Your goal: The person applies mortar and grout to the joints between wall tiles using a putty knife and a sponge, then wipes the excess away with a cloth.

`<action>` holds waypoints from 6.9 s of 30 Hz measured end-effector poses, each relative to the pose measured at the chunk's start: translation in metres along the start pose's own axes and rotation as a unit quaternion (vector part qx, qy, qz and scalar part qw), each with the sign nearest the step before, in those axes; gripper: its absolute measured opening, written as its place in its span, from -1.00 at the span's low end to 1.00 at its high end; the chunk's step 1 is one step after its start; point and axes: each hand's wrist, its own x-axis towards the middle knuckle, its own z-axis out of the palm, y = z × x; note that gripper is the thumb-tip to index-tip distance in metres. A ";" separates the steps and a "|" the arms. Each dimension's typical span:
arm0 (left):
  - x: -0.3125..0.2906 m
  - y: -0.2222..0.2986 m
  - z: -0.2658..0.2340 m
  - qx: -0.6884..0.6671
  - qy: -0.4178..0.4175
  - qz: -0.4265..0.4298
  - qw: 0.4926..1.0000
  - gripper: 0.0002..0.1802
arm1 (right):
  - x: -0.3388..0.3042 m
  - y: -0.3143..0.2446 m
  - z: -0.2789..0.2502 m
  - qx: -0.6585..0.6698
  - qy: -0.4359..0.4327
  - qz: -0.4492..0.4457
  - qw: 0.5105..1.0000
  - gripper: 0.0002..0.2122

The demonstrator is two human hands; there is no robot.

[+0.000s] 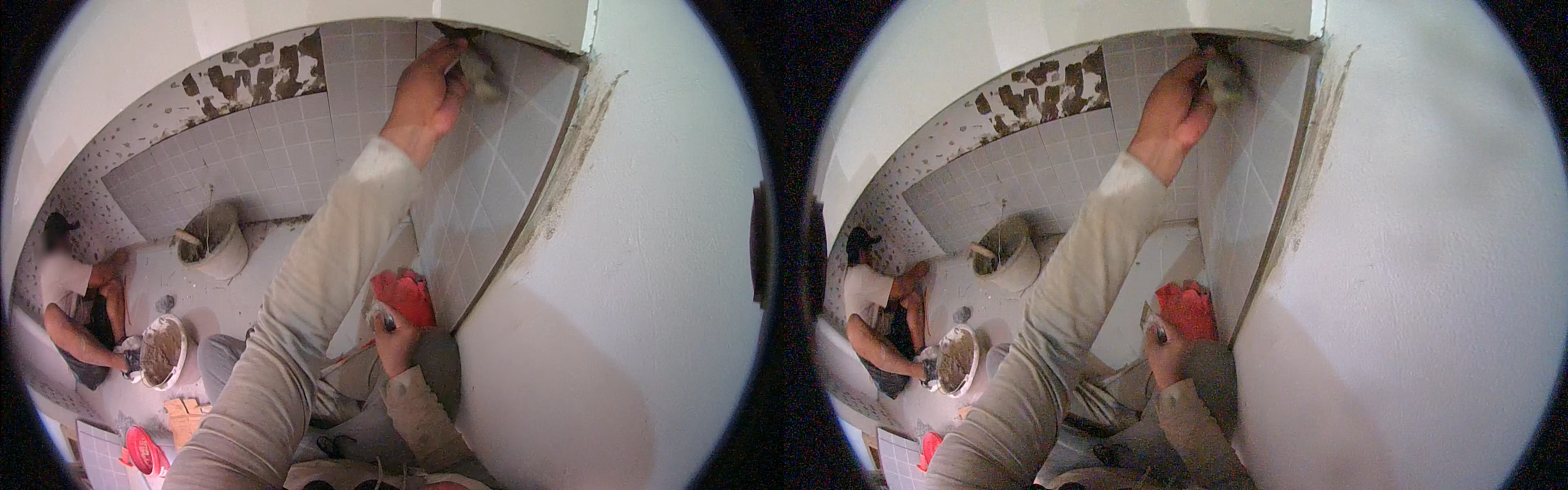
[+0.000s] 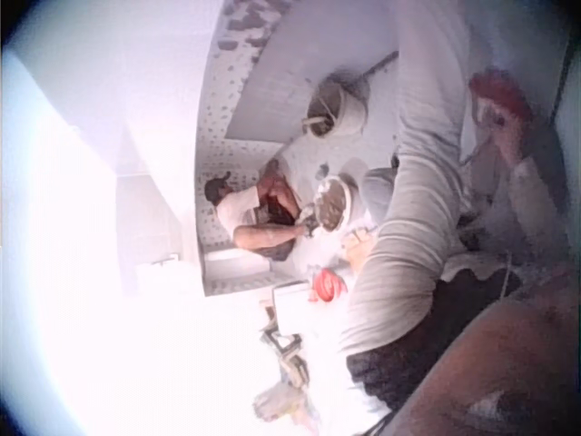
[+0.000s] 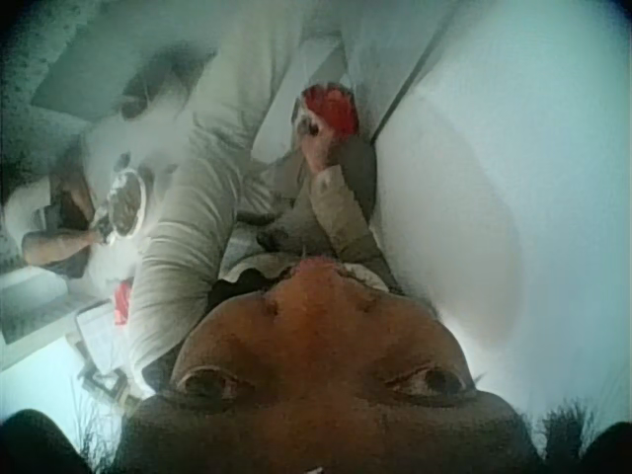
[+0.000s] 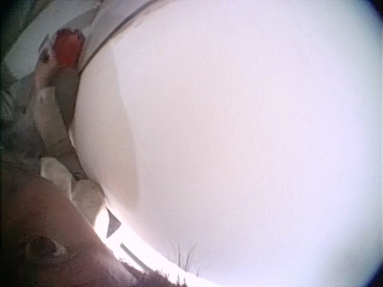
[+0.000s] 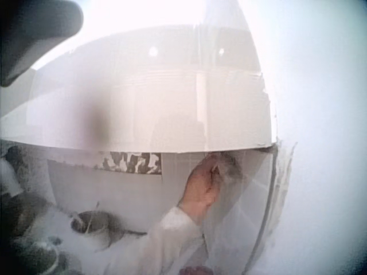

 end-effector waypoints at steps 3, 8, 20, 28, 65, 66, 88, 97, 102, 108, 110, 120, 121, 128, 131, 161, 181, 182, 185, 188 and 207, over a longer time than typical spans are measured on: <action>-0.045 -0.008 0.000 -0.351 0.058 -0.112 0.928 -0.62 | -0.001 0.001 0.000 -0.001 0.011 -0.011 1.000 -0.77; -0.026 -0.041 -0.029 -0.251 0.130 -0.136 0.949 -0.78 | 0.000 0.004 0.000 -0.014 -0.013 0.003 1.000 -0.78; 0.043 -0.041 -0.030 0.008 -0.092 0.041 0.995 -0.70 | 0.000 0.007 0.005 0.011 -0.017 0.036 0.999 -0.78; 0.065 -0.076 -0.036 -0.329 -0.088 -0.095 0.936 -0.78 | 0.004 0.006 0.003 0.042 -0.014 0.019 0.999 -0.79; 0.049 -0.087 -0.051 -0.288 0.033 -0.076 0.954 -0.80 | 0.007 -0.004 0.001 0.017 -0.028 0.074 0.997 -0.77; 0.058 -0.088 -0.052 -0.290 0.004 -0.074 0.954 -0.80 | 0.007 -0.004 0.002 0.025 -0.027 0.080 0.996 -0.77; -0.062 0.013 0.010 -0.256 0.063 -0.122 0.957 -0.65 | 0.005 -0.003 0.000 0.016 -0.021 0.021 0.999 -0.79; -0.068 -0.008 -0.016 -0.272 0.130 -0.126 0.945 -0.55 | 0.002 -0.004 -0.002 -0.009 -0.020 0.025 0.999 -0.79; -0.015 -0.016 0.000 -0.308 0.078 -0.106 0.942 -0.69 | 0.005 -0.002 0.004 0.025 -0.010 0.022 0.999 -0.80; -0.007 0.009 0.018 -0.333 0.071 -0.146 0.929 -0.74 | 0.005 0.010 0.006 0.021 -0.009 0.022 1.000 -0.82; -0.020 0.016 0.030 -0.355 0.095 -0.126 0.921 -0.77 | 0.004 0.016 0.007 0.019 -0.008 0.019 1.000 -0.84; -0.106 0.074 0.069 -0.327 0.087 -0.129 0.932 -0.57 | -0.001 0.033 0.008 -0.019 -0.070 0.091 0.993 -0.82; -0.114 0.082 0.071 -0.328 0.084 -0.131 0.932 -0.60 | -0.001 0.030 0.008 -0.016 -0.062 0.080 0.995 -0.82; -0.180 0.102 0.021 -0.267 -0.003 -0.147 0.952 -0.50 | 0.003 0.010 0.007 -0.007 -0.001 0.001 1.000 -0.82; -0.234 0.104 -0.032 -0.252 0.063 -0.183 0.948 -0.44 | 0.006 0.001 0.003 0.024 0.020 0.003 1.000 -0.82; -0.428 0.115 -0.251 0.341 0.174 -0.042 0.923 -0.71 | 0.008 -0.184 0.063 0.268 -0.171 0.244 0.916 -0.81; -0.446 0.101 -0.234 0.092 0.193 -0.284 0.935 -0.64 | 0.020 -0.106 0.051 0.105 -0.028 -0.045 0.993 -0.74; -0.443 0.102 -0.233 0.087 0.206 -0.289 0.931 -0.64 | 0.017 -0.107 0.053 0.099 -0.025 -0.046 0.994 -0.74; -0.437 0.105 -0.227 0.044 0.240 -0.294 0.924 -0.67 | 0.003 -0.115 0.061 0.082 -0.016 -0.050 0.995 -0.77; -0.434 0.107 -0.217 -0.018 0.272 -0.283 0.920 -0.71 | -0.012 -0.120 0.076 0.061 -0.006 -0.078 0.995 -0.82; -0.440 0.118 -0.195 -0.166 0.357 -0.276 0.877 -0.72 | -0.054 -0.091 0.105 -0.011 -0.114 -0.109 0.987 -0.78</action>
